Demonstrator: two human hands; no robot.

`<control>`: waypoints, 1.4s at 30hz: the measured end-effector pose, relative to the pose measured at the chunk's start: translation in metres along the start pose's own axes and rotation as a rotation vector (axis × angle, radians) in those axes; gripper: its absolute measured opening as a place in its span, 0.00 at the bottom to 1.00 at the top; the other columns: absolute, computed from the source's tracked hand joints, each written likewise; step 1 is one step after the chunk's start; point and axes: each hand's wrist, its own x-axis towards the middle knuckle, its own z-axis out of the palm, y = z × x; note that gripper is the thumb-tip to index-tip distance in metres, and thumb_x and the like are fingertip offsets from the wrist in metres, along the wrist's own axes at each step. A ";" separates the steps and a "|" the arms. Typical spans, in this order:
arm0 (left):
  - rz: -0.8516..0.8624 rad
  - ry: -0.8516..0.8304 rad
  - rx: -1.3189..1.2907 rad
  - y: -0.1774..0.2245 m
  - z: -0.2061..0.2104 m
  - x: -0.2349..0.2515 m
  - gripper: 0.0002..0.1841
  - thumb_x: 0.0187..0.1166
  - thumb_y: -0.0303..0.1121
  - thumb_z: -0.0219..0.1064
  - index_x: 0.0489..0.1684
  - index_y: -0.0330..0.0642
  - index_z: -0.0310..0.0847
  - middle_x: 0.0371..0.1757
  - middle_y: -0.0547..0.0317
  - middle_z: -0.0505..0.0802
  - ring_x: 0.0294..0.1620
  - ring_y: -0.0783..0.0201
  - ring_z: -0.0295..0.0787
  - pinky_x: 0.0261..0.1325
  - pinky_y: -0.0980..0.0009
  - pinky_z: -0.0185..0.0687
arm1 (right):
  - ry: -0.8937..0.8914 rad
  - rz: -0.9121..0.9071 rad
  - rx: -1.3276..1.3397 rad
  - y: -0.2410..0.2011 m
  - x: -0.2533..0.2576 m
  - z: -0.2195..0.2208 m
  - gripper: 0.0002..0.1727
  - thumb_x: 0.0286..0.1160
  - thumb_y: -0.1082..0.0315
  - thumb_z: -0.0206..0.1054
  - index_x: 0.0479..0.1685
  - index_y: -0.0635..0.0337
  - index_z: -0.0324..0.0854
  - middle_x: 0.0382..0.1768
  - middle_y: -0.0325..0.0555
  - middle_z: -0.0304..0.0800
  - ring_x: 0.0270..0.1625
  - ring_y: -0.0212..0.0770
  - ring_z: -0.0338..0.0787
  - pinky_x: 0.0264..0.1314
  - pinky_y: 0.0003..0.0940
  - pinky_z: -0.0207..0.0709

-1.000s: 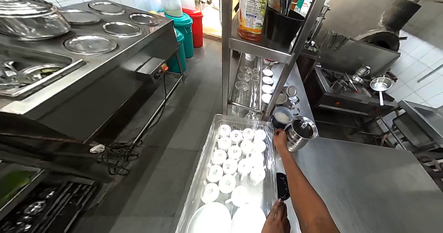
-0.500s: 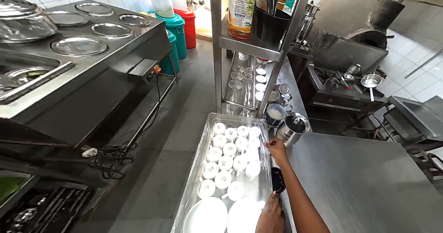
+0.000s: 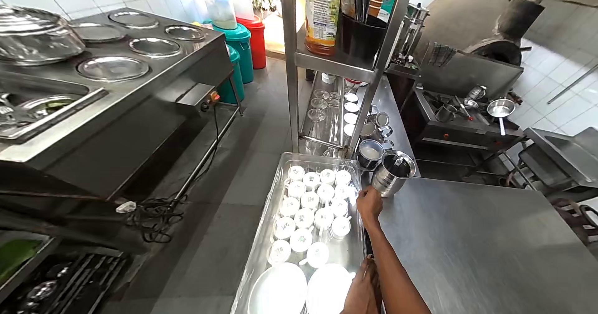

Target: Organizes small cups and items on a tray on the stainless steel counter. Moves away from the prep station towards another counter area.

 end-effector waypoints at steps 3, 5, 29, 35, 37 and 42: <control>-0.018 -0.041 0.051 0.003 -0.010 -0.001 0.26 0.83 0.33 0.50 0.77 0.29 0.75 0.88 0.38 0.71 0.95 0.42 0.50 0.95 0.41 0.28 | -0.098 0.079 0.236 0.016 0.009 0.002 0.16 0.84 0.56 0.64 0.49 0.63 0.84 0.38 0.62 0.89 0.39 0.61 0.88 0.37 0.61 0.80; -0.020 -0.062 0.069 0.004 -0.010 0.000 0.27 0.79 0.35 0.55 0.75 0.28 0.77 0.87 0.35 0.71 0.94 0.40 0.51 0.95 0.40 0.27 | -0.213 0.185 0.518 0.027 0.018 0.002 0.18 0.86 0.56 0.64 0.54 0.64 0.81 0.42 0.57 0.87 0.35 0.49 0.85 0.37 0.48 0.81; 0.011 -0.118 0.096 0.002 -0.011 0.003 0.27 0.87 0.43 0.47 0.69 0.31 0.81 0.88 0.35 0.69 0.95 0.39 0.49 0.93 0.36 0.25 | -0.434 0.298 1.007 0.071 0.014 0.000 0.15 0.89 0.60 0.61 0.60 0.61 0.81 0.44 0.49 0.90 0.37 0.40 0.88 0.40 0.38 0.83; 0.014 -0.076 0.103 0.001 -0.005 0.003 0.26 0.85 0.41 0.49 0.70 0.35 0.81 0.87 0.36 0.71 0.94 0.39 0.51 0.93 0.35 0.29 | -0.193 0.035 0.661 0.071 -0.019 -0.002 0.16 0.70 0.61 0.80 0.47 0.61 0.84 0.40 0.50 0.91 0.33 0.45 0.91 0.35 0.43 0.89; 0.004 -0.082 0.093 0.002 -0.005 0.003 0.25 0.85 0.40 0.49 0.71 0.36 0.82 0.88 0.37 0.69 0.94 0.39 0.51 0.94 0.36 0.28 | -0.138 -0.011 0.543 0.069 -0.023 -0.001 0.17 0.68 0.59 0.81 0.47 0.58 0.84 0.39 0.47 0.92 0.33 0.44 0.91 0.36 0.44 0.88; 0.001 -0.072 0.094 0.002 -0.005 0.002 0.25 0.85 0.38 0.48 0.73 0.37 0.81 0.88 0.39 0.71 0.94 0.40 0.52 0.94 0.37 0.28 | -0.107 -0.017 0.470 0.064 -0.023 0.005 0.11 0.69 0.65 0.79 0.44 0.59 0.85 0.36 0.45 0.91 0.33 0.42 0.91 0.39 0.43 0.87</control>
